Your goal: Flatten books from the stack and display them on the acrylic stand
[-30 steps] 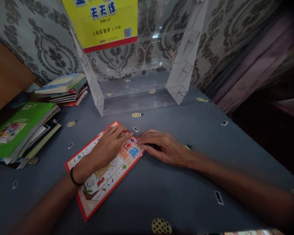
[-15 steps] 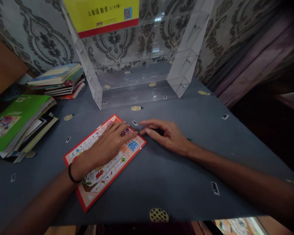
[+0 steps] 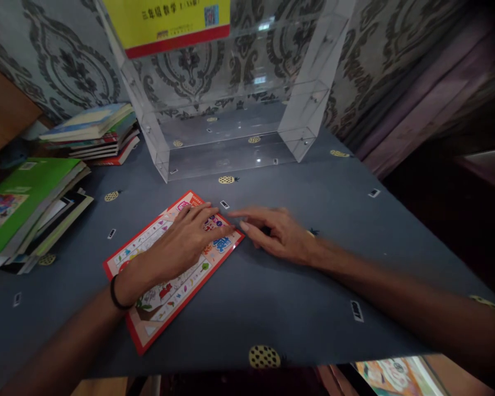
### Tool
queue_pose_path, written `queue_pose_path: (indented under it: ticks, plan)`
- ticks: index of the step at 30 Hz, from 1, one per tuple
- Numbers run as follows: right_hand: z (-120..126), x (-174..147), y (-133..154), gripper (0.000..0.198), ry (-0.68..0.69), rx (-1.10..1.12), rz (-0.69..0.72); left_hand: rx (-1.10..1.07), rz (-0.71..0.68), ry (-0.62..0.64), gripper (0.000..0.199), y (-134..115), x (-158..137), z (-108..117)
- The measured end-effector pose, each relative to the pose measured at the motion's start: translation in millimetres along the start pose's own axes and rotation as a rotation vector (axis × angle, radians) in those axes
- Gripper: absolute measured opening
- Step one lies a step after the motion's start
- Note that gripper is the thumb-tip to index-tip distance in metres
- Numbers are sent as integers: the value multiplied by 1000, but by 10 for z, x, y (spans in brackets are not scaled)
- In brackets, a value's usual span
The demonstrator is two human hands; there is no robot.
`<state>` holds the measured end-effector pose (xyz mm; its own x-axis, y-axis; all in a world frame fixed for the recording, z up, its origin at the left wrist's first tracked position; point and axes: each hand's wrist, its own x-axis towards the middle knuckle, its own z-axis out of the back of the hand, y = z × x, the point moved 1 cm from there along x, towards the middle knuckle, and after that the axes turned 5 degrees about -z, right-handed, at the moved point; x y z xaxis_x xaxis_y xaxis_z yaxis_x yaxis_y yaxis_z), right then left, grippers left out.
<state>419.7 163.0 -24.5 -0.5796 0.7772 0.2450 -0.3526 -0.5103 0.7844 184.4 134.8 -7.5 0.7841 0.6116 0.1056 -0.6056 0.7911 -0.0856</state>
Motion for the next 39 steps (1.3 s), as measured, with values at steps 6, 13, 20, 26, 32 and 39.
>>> queue_pose_path:
  ticks: [6, 13, 20, 26, 32, 39]
  plan:
    - [-2, -16, 8, 36, -10, -75, 116, 61, -14, 10, 53, 6, 5, -1]
    - [15, -4, 32, 42, -8, -128, 58, 232, 98, 26, 56, 114, -9, 0]
    - [5, 25, -6, 44, 10, -233, 68, 382, 252, 62, 48, 193, -12, 89]
    - [-18, 25, -32, 41, 19, -250, 117, 297, 215, 64, 56, 201, -8, 66]
    - [-19, 35, -67, 37, -20, -260, 159, 226, 123, 41, 69, 228, 4, 10]
    - [-197, -15, 150, 39, 219, -316, 379, 194, 115, 43, 52, 303, 26, -11]
